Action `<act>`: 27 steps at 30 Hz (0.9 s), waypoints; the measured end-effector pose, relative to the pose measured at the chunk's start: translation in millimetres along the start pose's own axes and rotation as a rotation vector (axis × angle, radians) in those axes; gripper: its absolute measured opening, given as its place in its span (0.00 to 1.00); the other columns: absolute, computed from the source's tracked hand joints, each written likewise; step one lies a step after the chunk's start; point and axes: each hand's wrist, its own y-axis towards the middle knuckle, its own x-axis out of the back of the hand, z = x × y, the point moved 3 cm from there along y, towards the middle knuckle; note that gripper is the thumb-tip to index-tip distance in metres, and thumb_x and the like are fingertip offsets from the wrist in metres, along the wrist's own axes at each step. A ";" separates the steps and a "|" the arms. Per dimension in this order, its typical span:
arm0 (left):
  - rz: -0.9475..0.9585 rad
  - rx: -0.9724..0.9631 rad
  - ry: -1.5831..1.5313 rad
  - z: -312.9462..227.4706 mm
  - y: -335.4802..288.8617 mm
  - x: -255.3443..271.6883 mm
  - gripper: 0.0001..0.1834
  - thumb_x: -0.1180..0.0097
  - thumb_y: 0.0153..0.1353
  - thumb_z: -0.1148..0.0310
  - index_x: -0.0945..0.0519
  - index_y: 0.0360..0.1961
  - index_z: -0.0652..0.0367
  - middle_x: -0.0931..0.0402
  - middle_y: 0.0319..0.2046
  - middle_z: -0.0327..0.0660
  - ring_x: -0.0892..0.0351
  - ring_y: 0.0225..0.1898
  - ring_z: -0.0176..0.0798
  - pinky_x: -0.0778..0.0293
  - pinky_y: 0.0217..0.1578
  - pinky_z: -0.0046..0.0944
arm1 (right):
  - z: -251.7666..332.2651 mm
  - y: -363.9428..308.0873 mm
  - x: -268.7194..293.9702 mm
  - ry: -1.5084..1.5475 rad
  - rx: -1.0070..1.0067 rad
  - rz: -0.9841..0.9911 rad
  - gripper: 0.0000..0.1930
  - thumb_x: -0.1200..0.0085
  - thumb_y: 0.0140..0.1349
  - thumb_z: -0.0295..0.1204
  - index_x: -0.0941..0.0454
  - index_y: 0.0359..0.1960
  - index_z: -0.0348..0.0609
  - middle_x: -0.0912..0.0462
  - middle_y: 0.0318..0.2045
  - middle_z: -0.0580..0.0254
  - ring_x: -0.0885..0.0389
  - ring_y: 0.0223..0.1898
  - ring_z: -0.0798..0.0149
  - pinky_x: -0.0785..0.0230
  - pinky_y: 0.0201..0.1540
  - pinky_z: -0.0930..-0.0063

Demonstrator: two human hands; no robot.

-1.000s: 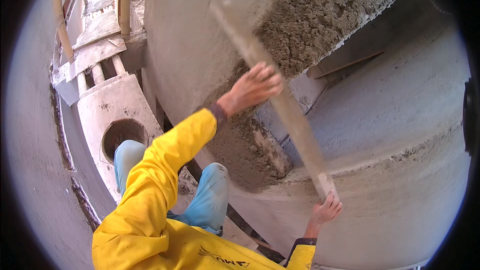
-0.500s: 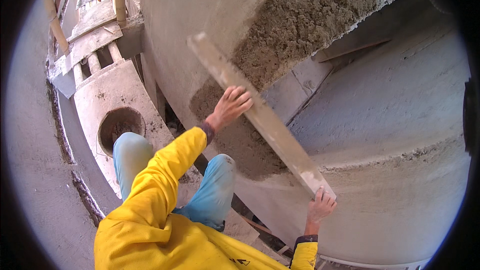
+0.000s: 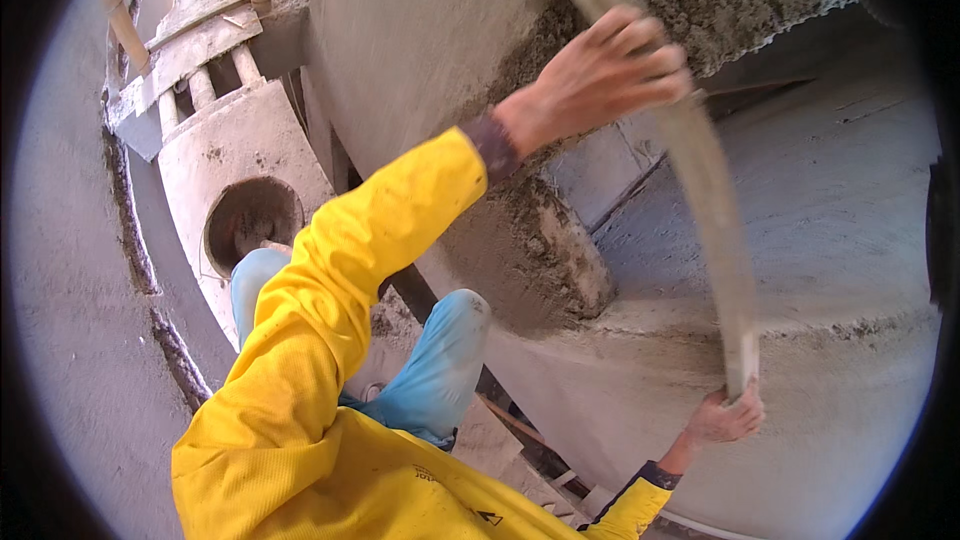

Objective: The person scoops wet cement from a bucket with a trowel and applies it to a vertical wall. They then use a long straightedge to level and smooth the applied cement along the wall surface.

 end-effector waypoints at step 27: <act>0.388 0.143 -0.075 -66.1 -157.2 7.5 0.29 0.37 0.52 0.70 0.33 0.55 0.41 0.33 0.55 0.33 0.38 0.63 0.43 0.43 0.67 0.49 | 14.7 -61.6 -6.5 0.090 0.150 0.384 0.24 0.40 0.46 0.22 0.21 0.50 0.51 0.22 0.39 0.60 0.26 0.41 0.49 0.36 0.45 0.53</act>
